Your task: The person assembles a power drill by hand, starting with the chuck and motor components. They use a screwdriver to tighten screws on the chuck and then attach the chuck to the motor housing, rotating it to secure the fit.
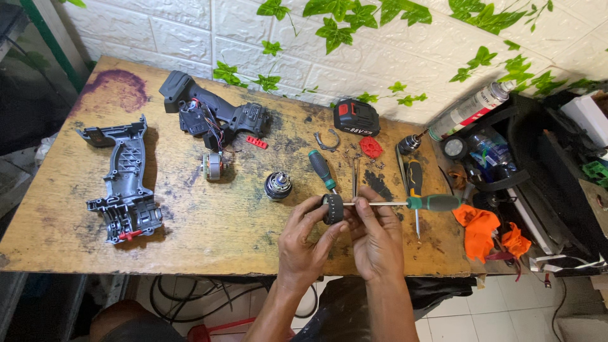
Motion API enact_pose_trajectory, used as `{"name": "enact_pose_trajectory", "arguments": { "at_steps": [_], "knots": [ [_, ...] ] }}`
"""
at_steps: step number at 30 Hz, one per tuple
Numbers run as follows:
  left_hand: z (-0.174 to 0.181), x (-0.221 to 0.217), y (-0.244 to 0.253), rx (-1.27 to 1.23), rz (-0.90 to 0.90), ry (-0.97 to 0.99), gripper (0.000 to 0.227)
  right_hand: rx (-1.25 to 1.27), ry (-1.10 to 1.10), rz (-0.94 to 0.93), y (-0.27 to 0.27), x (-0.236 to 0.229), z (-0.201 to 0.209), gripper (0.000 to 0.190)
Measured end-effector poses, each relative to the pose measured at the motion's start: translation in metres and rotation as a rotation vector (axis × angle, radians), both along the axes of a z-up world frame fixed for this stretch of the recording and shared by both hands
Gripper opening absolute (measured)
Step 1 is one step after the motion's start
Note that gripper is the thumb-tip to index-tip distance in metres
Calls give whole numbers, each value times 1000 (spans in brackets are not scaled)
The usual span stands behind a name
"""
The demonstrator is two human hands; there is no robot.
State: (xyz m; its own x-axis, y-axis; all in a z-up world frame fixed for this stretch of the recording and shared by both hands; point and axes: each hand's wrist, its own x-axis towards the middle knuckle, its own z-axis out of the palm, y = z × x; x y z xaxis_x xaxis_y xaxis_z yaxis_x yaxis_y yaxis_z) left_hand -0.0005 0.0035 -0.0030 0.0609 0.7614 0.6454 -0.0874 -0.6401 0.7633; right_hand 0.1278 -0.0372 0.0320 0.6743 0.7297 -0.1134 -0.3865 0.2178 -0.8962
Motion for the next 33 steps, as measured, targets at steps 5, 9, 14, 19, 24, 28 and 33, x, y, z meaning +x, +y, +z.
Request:
{"name": "enact_pose_trajectory", "arguments": {
  "at_steps": [5,9,14,19,24,28,33],
  "knots": [
    [5,-3,-1,-82,-47,-5,36,-5,-20,3,-1,-2,9,55],
    [5,-2,1,-64,-32,1,35,86,-52,51,-3,-1,13,58],
    [8,-3,2,-108,-60,-32,31,131,-39,124,-2,-2,19,59],
    [10,-5,2,-108,-67,-30,34,70,-27,144,3,1,20,34],
    [12,-4,1,-132,-36,-46,41,-93,-133,143,3,-4,31,12],
    [12,-6,0,-136,-58,-62,36,-70,-226,134,4,1,18,16],
    [14,-7,3,-122,-60,-38,28,-53,-227,100,3,1,18,34]
  ]
}}
